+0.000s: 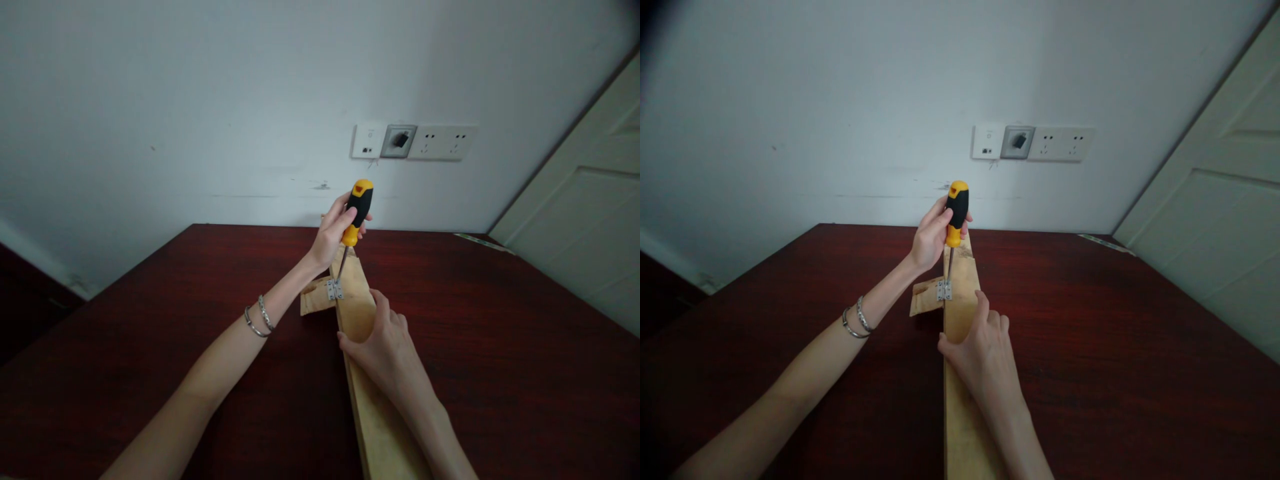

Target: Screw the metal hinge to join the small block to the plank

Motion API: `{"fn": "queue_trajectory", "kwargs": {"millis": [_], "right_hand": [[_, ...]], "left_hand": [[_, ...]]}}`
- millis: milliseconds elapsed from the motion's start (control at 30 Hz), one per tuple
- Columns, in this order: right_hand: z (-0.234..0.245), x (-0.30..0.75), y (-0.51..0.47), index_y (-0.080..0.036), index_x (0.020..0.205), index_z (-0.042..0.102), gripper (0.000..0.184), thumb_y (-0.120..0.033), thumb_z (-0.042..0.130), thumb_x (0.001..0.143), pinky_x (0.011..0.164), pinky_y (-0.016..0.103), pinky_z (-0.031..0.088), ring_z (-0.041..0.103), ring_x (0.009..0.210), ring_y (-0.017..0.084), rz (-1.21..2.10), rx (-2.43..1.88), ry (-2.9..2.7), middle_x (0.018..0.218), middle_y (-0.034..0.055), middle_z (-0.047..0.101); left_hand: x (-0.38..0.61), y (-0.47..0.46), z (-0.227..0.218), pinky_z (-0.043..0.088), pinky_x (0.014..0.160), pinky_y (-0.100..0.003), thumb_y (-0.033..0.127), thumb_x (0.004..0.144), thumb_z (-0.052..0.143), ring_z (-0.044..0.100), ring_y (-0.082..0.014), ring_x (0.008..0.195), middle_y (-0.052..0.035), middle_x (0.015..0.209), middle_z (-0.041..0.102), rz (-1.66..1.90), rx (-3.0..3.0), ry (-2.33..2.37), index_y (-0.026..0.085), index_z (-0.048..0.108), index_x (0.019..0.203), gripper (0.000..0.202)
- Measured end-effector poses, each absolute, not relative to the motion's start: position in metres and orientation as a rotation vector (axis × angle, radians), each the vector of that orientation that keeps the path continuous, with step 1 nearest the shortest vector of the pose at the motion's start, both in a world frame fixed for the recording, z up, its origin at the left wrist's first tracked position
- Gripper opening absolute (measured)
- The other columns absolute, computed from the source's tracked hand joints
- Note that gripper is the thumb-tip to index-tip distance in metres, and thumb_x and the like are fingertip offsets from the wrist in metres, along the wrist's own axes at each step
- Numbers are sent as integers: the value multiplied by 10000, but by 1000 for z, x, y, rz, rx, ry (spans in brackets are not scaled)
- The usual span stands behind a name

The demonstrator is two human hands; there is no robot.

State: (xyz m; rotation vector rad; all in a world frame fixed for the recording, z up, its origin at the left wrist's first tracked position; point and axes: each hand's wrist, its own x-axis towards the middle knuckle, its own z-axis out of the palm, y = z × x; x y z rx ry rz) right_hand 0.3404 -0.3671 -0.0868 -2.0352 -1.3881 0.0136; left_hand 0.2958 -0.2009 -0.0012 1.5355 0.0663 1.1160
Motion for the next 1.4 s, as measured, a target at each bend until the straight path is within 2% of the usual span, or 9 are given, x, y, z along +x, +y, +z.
{"fn": "queue_trajectory", "kwargs": {"millis": [200, 367, 500, 600, 733, 900, 1133, 1267, 1400], "right_hand": [[-86, 340, -367, -117, 1288, 365, 760, -397, 640, 637, 757, 437, 455, 518, 893, 320, 30, -2054, -1402, 933, 142, 588], [-86, 339, -367, -99, 1295, 356, 768, -399, 632, 644, 759, 433, 454, 517, 901, 320, 21, -2061, -1415, 925, 146, 584], [-84, 339, -367, -106, 1300, 350, 764, -398, 628, 651, 786, 443, 449, 508, 910, 322, 64, -2063, -1408, 947, 144, 577], [-82, 339, -368, -124, 1295, 355, 750, -395, 632, 652, 801, 442, 445, 506, 915, 318, 108, -2063, -1398, 954, 139, 576], [-81, 339, -368, -118, 1295, 359, 766, -391, 642, 639, 797, 434, 446, 506, 904, 314, 152, -2080, -1395, 936, 134, 579], [-82, 339, -368, -85, 1313, 346, 787, -388, 635, 647, 792, 428, 442, 497, 919, 325, 77, -2110, -1424, 946, 148, 580], [-87, 340, -367, -82, 1312, 347, 791, -403, 642, 652, 783, 428, 447, 509, 924, 322, 16, -2087, -1426, 939, 155, 587], [-87, 341, -366, -73, 1308, 352, 800, -405, 650, 644, 793, 428, 445, 514, 903, 317, 8, -2116, -1405, 930, 155, 591], [-86, 340, -366, -86, 1308, 350, 795, -392, 655, 641, 786, 429, 447, 518, 905, 318, 44, -2112, -1400, 930, 152, 594]], "left_hand": [[301, -208, 0, 429, 498, -216, 348, 700, 725, 504, -65, 535, 34, 759, 537, 1203, 1602, 118, 233, 444, 1044, 459], [299, -201, 1, 480, 634, -234, 367, 702, 705, 562, -96, 689, -14, 846, 557, 1113, 1645, 94, 174, 560, 950, 346], [300, -196, -2, 494, 692, -259, 391, 762, 643, 590, -118, 747, -43, 912, 589, 1049, 1605, 48, 169, 565, 1088, 402], [302, -199, -4, 493, 656, -258, 413, 815, 576, 597, -120, 730, -41, 903, 597, 1026, 1568, 6, 188, 485, 1210, 464], [306, -206, -6, 442, 568, -222, 448, 873, 489, 555, -96, 663, -34, 849, 587, 1073, 1546, 38, 177, 437, 1226, 448], [306, -210, -5, 396, 524, -203, 387, 715, 722, 495, -73, 603, 28, 774, 534, 1239, 1584, 128, 226, 412, 1082, 508], [302, -205, -2, 418, 580, -209, 393, 714, 708, 495, -83, 675, 10, 778, 525, 1256, 1654, 126, 189, 509, 865, 323], [301, -202, -3, 458, 607, -229, 429, 793, 610, 546, -105, 713, -29, 857, 571, 1124, 1648, 60, 174, 571, 1039, 356], [304, -206, -5, 476, 588, -243, 456, 860, 503, 574, -122, 721, -44, 866, 579, 1082, 1590, 19, 180, 486, 1217, 452]]}}
